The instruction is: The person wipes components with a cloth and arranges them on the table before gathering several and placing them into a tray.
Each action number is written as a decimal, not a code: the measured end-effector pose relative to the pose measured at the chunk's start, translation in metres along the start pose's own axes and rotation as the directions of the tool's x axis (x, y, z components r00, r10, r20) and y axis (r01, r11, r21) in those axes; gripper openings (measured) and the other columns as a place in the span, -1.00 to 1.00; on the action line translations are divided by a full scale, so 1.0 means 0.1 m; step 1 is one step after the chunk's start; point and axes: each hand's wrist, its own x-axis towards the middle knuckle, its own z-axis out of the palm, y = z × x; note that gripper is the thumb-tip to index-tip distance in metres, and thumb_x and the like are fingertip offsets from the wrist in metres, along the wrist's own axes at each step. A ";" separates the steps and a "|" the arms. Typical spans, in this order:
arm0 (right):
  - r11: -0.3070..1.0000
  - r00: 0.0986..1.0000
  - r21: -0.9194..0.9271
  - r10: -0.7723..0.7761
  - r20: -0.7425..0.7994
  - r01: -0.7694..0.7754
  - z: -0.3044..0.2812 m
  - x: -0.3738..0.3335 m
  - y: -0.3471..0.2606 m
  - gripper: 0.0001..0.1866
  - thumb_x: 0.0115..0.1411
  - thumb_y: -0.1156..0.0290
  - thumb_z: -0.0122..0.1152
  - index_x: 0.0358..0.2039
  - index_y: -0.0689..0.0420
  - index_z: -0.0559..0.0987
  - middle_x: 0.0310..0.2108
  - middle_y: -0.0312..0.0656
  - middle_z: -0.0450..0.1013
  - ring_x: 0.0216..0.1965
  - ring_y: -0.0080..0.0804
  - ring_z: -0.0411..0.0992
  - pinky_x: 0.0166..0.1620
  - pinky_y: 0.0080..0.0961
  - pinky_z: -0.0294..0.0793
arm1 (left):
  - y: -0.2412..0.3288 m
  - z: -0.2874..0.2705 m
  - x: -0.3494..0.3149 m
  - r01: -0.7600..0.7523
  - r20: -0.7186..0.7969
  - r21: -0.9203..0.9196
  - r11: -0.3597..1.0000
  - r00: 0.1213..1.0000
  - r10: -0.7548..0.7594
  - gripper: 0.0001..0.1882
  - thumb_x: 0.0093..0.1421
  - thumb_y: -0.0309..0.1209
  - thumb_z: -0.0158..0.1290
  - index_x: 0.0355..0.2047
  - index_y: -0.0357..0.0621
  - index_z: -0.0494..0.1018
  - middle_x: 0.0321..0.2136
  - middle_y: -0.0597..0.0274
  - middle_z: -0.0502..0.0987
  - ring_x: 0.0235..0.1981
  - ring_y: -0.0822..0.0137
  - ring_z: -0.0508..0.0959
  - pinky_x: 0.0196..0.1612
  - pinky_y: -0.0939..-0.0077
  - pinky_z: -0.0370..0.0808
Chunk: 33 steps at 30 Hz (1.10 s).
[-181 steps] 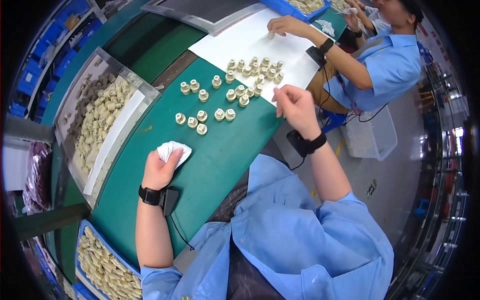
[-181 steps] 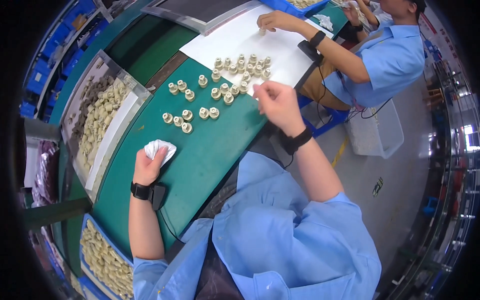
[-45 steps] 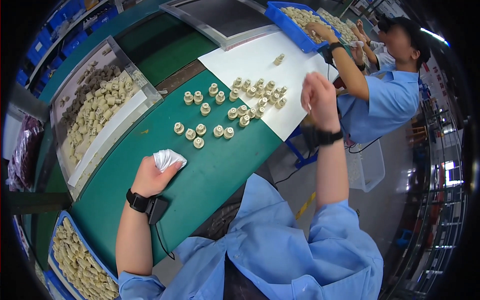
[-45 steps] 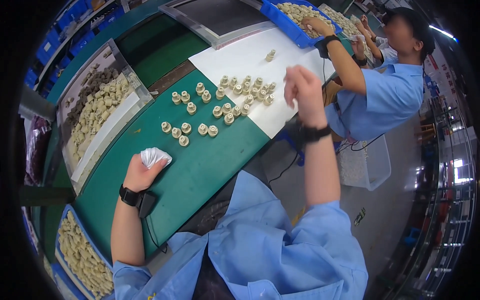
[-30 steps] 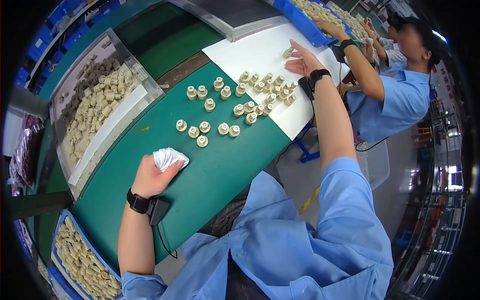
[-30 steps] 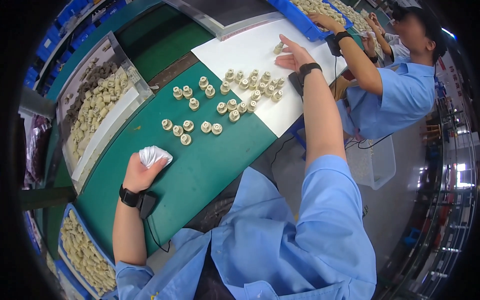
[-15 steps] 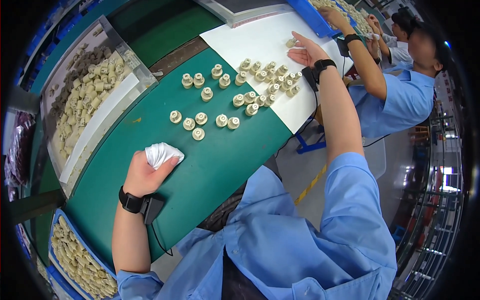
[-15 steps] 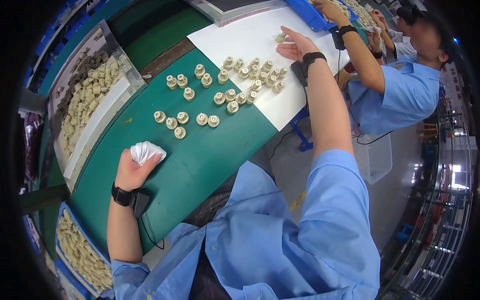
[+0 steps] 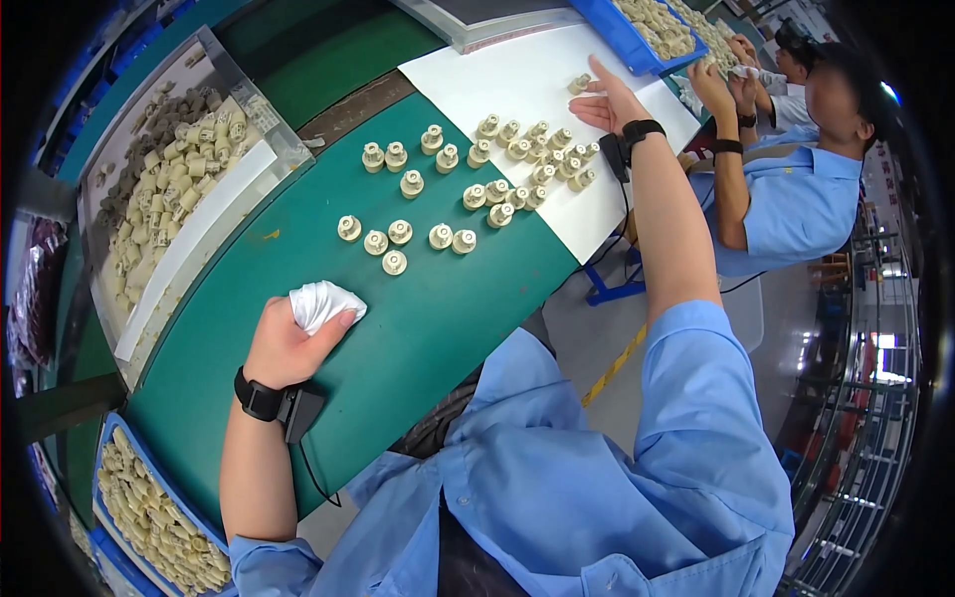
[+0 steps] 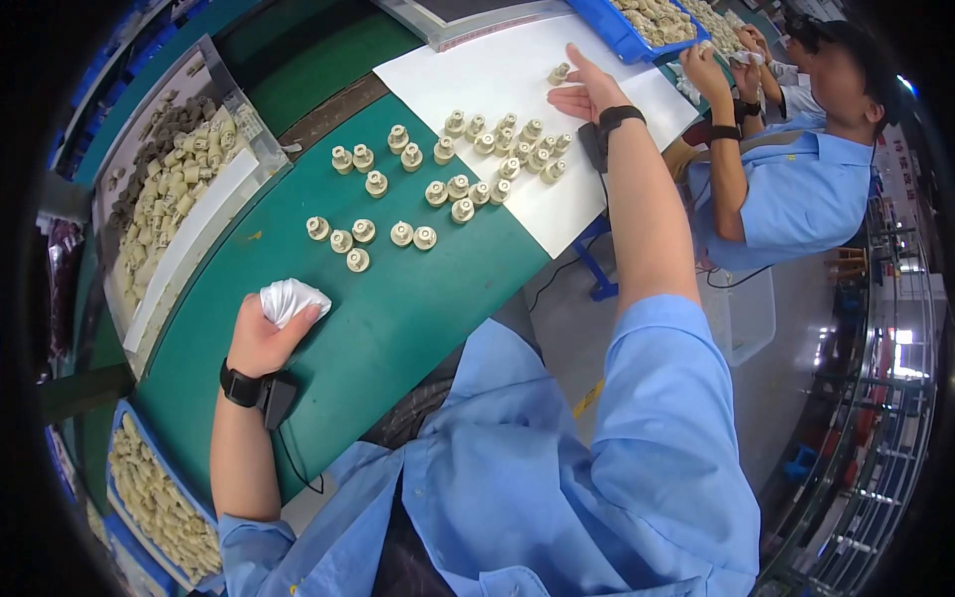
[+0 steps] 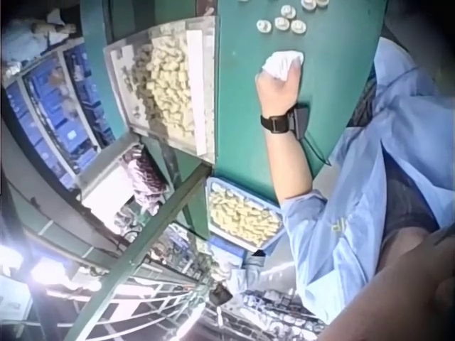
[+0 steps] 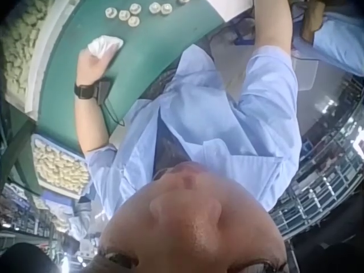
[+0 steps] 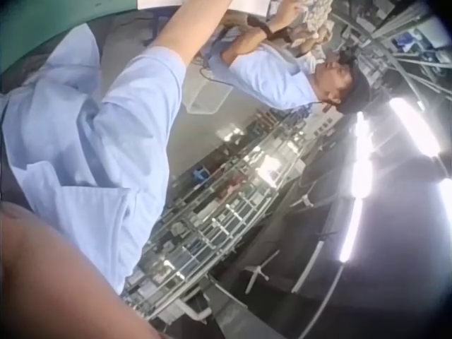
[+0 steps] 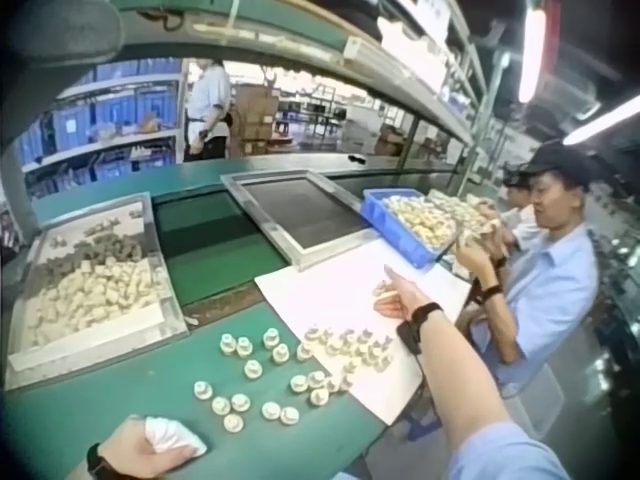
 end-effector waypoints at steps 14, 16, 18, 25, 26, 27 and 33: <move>0.999 0.998 0.051 -0.018 0.055 0.015 0.00 0.00 0.02 -0.42 0.21 0.04 0.26 0.00 0.27 0.39 -0.16 0.04 0.55 -0.23 -0.42 0.60 -0.24 -0.64 0.66 | -0.05 0.01 0.00 -0.021 0.002 0.018 1.000 1.000 0.021 -0.88 0.18 -0.45 0.19 -0.31 -0.22 0.58 -0.51 0.27 0.60 -0.52 0.46 0.53 -0.41 0.58 0.43; 0.999 0.999 0.038 -0.025 0.033 0.024 -0.01 -0.01 0.03 -0.44 0.22 0.07 0.26 0.00 0.26 0.39 -0.14 0.03 0.55 -0.21 -0.43 0.60 -0.23 -0.65 0.66 | -0.04 0.00 0.00 -0.021 0.004 0.024 0.999 1.000 0.021 -0.88 0.18 -0.44 0.19 -0.31 -0.23 0.58 -0.51 0.27 0.60 -0.52 0.46 0.53 -0.42 0.58 0.43; 0.998 0.994 0.040 -0.050 0.093 0.046 -0.05 0.00 0.04 -0.42 0.20 0.06 0.28 0.02 0.27 0.40 -0.11 0.04 0.54 -0.18 -0.44 0.59 -0.21 -0.68 0.64 | -0.03 0.00 0.00 -0.019 0.005 0.033 0.999 1.000 0.019 -0.88 0.17 -0.44 0.20 -0.31 -0.23 0.58 -0.52 0.26 0.59 -0.53 0.46 0.52 -0.42 0.58 0.43; 0.993 0.981 -0.016 -0.114 0.157 0.118 -0.10 -0.01 0.11 -0.39 0.19 0.06 0.30 0.05 0.29 0.40 -0.11 0.04 0.54 -0.14 -0.46 0.58 -0.16 -0.74 0.62 | -0.03 0.01 0.01 -0.015 0.001 0.036 0.999 1.000 0.015 -0.88 0.17 -0.44 0.20 -0.32 -0.24 0.57 -0.53 0.25 0.59 -0.54 0.46 0.51 -0.43 0.58 0.42; 0.993 0.980 -0.017 -0.116 0.163 0.120 -0.10 0.01 0.11 -0.38 0.19 0.06 0.30 0.05 0.29 0.41 -0.12 0.03 0.54 -0.14 -0.46 0.57 -0.15 -0.74 0.61 | -0.03 0.00 0.02 -0.013 0.003 0.040 0.999 1.000 0.013 -0.88 0.17 -0.44 0.20 -0.32 -0.24 0.57 -0.53 0.25 0.59 -0.55 0.46 0.51 -0.43 0.58 0.42; 0.992 0.979 -0.018 -0.117 0.168 0.122 -0.10 0.01 0.11 -0.38 0.19 0.06 0.30 0.05 0.30 0.41 -0.12 0.03 0.54 -0.13 -0.46 0.57 -0.15 -0.75 0.61 | -0.04 0.01 0.02 -0.014 0.003 0.040 0.999 1.000 0.013 -0.88 0.17 -0.44 0.20 -0.32 -0.24 0.57 -0.53 0.25 0.59 -0.55 0.46 0.51 -0.43 0.58 0.42; 0.993 0.978 0.026 -0.121 0.171 0.118 -0.14 0.02 0.15 -0.35 0.17 0.02 0.32 0.04 0.32 0.42 -0.17 -0.01 0.56 -0.19 -0.46 0.59 -0.16 -0.73 0.62 | -0.05 0.01 0.02 -0.022 -0.004 0.026 0.999 1.000 0.022 -0.87 0.17 -0.44 0.20 -0.32 -0.24 0.57 -0.52 0.24 0.60 -0.54 0.45 0.54 -0.43 0.57 0.43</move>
